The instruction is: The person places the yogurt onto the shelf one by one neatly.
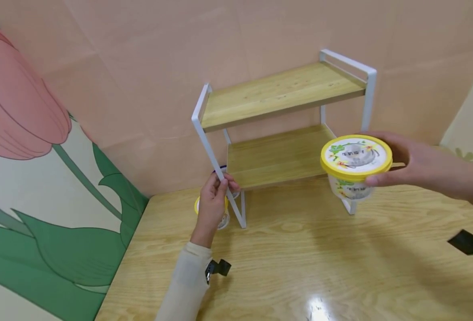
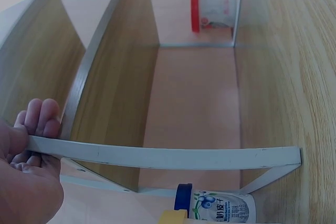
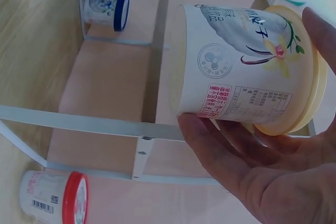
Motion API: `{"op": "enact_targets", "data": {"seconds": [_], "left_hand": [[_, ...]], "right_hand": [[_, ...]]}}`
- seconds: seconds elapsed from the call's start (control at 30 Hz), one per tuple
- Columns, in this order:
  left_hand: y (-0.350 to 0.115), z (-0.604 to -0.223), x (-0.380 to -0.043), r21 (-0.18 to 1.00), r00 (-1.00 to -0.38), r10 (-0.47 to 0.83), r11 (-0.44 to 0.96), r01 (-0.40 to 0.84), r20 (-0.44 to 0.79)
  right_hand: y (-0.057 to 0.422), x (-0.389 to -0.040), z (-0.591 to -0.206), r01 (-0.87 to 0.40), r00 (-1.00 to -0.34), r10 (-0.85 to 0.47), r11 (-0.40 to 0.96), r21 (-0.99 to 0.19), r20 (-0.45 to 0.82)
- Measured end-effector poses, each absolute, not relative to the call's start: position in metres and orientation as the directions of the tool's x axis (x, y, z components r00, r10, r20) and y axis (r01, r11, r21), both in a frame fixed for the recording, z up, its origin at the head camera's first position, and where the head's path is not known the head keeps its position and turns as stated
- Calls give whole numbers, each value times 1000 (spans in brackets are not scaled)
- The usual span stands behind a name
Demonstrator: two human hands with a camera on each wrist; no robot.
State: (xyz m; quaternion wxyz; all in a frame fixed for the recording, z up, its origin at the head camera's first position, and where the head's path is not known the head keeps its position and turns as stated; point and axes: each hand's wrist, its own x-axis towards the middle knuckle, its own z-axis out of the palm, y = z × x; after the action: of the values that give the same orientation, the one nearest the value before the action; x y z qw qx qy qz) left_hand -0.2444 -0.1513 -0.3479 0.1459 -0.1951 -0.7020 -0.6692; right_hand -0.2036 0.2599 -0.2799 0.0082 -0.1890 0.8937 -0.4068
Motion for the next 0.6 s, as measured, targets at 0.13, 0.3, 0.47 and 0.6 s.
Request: {"op": "enact_targets", "data": {"seconds": [0.13, 0.3, 0.47, 0.6], "left_hand": [[-151, -349, -246, 880, -878, 81, 17, 475, 472], [-151, -350, -248, 877, -874, 87, 13, 481, 478], [-150, -351, -248, 875, -873, 88, 17, 484, 480], [-149, -352, -250, 877, -875, 87, 18, 480, 477]], "right_hand": [[262, -206, -275, -327, -928, -348, 595, -734, 131], [264, -208, -265, -331, -922, -365, 570, -752, 129], [267, -211, -257, -334, -922, -365, 568, -753, 134], [270, -212, -251, -331, -924, -360, 578, -746, 131]]}}
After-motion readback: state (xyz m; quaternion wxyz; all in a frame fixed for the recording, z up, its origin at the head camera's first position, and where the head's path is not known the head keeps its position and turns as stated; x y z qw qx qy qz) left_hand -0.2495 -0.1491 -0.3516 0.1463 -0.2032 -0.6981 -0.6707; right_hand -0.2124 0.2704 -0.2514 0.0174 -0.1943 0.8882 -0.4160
